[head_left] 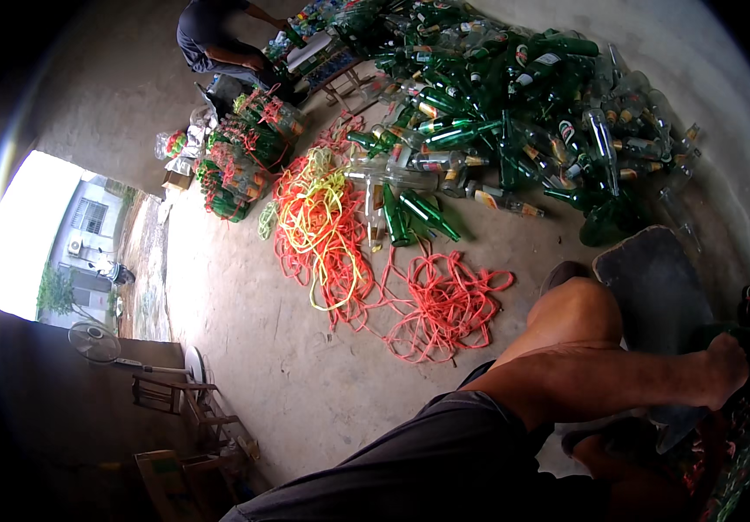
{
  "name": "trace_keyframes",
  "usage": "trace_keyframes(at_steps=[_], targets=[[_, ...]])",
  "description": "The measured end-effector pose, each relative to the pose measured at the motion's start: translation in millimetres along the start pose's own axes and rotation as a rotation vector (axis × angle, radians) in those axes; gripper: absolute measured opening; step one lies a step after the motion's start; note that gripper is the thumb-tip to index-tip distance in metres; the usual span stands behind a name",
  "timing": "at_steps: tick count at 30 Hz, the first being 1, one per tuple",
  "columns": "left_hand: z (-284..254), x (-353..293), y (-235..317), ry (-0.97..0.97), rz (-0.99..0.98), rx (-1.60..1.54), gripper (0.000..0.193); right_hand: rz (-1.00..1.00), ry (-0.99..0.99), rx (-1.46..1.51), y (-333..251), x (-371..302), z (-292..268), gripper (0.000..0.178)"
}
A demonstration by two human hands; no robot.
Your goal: The person sits on a low stool and bundles green glass bottles using red plastic straps. They thread the straps through the necks of the bottles, tie knots, and place the completed bundles on the floor. Another person is visible in the background working with bottles.
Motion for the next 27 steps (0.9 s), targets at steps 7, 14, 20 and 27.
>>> trace_keyframes(at_steps=[7,14,20,27], targets=[[-1.8,-1.9,4.6,-0.032,-0.016,0.002,0.034,0.028,-0.006,0.000,-6.7,-9.1,-2.5,0.019],[6.7,-18.1,3.0,0.238,0.042,-0.008,0.025,0.115,0.000,-0.004,-82.8,-59.4,9.4,0.019],[-22.6,-20.8,11.2,0.190,0.052,-0.137,0.014,-0.104,-0.065,0.021,-74.8,-41.2,-3.9,0.041],[-30.9,-32.1,6.3,0.186,0.042,-0.143,0.014,-0.082,-0.068,-0.006,-83.9,-39.2,4.4,0.039]])
Point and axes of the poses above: each hand's wrist, its own x-axis towards the middle knuckle, its own z-axis out of the palm, y = z × x, the point moved 1 cm from there along x, towards the middle knuckle, and after that the axes turned 6 degrees about y, right-handed, at the moved point
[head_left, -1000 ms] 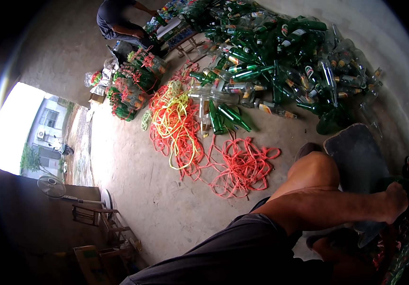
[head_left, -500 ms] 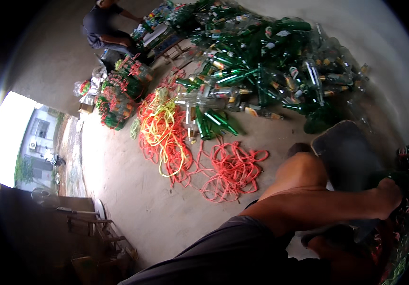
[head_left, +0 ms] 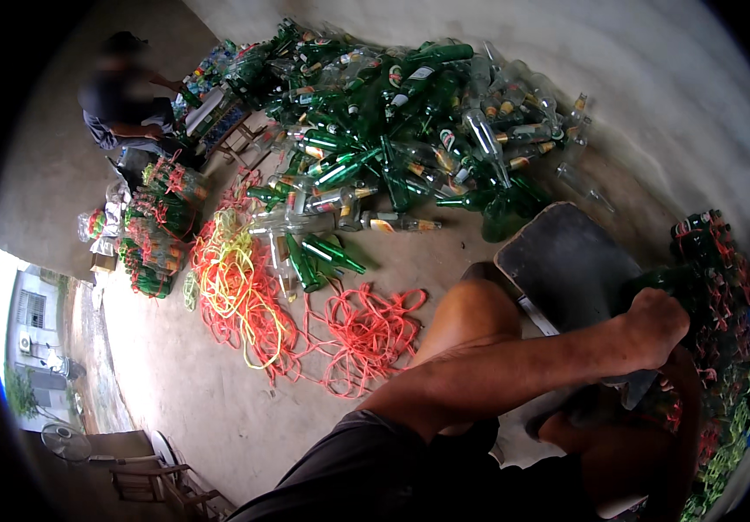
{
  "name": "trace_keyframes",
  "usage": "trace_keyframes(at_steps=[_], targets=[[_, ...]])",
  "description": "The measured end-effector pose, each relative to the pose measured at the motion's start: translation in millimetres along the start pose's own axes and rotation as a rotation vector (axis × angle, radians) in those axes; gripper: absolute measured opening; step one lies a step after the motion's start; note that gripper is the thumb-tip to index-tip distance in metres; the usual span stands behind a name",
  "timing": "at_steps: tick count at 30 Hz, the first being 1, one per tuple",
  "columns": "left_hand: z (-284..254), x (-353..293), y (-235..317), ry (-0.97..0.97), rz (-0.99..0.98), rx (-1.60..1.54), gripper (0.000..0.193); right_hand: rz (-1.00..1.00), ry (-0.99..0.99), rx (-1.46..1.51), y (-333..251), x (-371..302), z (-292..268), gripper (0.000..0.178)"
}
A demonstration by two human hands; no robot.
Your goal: The person sits on a low stool and bundles green glass bottles using red plastic straps. They thread the straps through the necks of the bottles, tie knots, and place the completed bundles on the floor. Another person is visible in the background working with bottles.
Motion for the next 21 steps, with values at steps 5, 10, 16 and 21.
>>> trace_keyframes(at_steps=[5,10,16,21], targets=[[2.4,0.6,2.1,-0.020,-0.017,0.076,0.016,0.013,0.010,0.021,3.2,-1.2,2.0,0.038],[5.3,1.8,-0.8,-0.026,-0.006,0.089,0.019,0.020,0.016,0.045,9.6,2.9,4.0,0.036],[11.2,4.3,-2.2,-0.028,0.014,0.111,0.019,0.036,0.018,-0.006,12.4,5.0,3.7,0.037],[13.7,3.8,-5.0,-0.001,0.025,0.097,0.019,0.020,0.011,0.037,16.3,6.1,3.9,0.035]])
Point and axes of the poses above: each hand's wrist, its own x-axis towards the middle knuckle, its own z-axis out of the palm, y = z × x, the point moved 1 cm from there along x, towards the middle knuckle, and after that the axes turned 6 degrees about y, right-handed, at the moved point
